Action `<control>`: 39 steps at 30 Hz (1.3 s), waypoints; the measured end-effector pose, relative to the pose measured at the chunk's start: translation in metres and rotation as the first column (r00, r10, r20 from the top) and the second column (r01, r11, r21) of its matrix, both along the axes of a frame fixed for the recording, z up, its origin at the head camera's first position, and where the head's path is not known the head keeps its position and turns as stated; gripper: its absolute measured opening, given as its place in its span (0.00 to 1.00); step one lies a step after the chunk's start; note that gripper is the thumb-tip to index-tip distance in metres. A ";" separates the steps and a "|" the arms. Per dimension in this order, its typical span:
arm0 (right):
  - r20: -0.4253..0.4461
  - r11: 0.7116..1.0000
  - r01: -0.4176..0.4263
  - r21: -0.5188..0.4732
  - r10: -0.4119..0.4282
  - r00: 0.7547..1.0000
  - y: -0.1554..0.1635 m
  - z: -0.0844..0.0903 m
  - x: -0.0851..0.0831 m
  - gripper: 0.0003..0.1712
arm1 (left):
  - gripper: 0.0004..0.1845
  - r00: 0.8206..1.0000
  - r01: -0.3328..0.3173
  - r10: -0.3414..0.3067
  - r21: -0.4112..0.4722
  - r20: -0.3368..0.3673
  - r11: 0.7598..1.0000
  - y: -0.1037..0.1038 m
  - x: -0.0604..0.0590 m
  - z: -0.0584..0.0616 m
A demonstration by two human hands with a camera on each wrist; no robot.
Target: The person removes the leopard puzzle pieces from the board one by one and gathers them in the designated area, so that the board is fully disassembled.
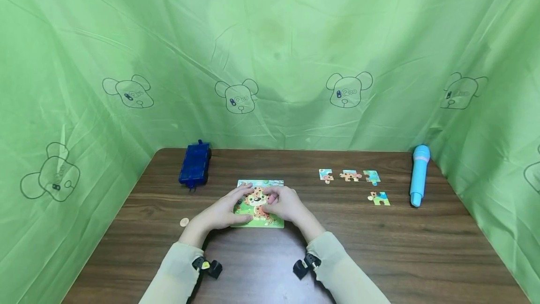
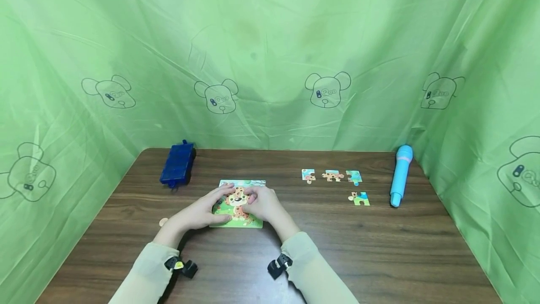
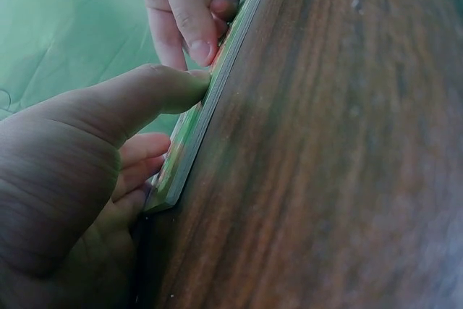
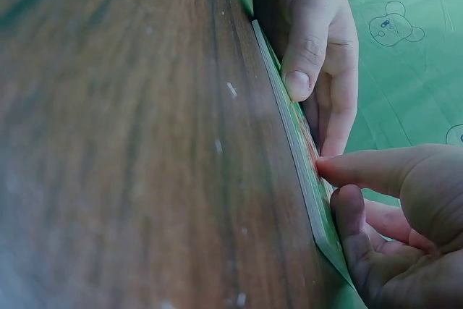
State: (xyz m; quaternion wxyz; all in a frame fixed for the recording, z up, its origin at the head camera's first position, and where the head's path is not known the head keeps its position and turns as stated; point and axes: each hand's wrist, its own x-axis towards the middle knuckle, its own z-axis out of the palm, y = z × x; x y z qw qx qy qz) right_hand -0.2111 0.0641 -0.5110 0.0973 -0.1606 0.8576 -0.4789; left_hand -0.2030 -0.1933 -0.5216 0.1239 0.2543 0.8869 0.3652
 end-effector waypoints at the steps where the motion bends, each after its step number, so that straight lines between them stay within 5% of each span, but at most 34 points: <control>1: 0.002 1.000 0.002 -0.002 -0.002 1.000 0.000 0.000 0.000 0.27 | 0.46 1.000 -0.001 0.001 -0.003 0.000 1.000 0.000 0.000 0.000; 39: -0.011 1.000 -0.004 -0.002 0.004 1.000 0.000 -0.004 -0.005 0.24 | 0.47 1.000 -0.016 0.016 -0.016 0.010 1.000 0.000 -0.001 0.001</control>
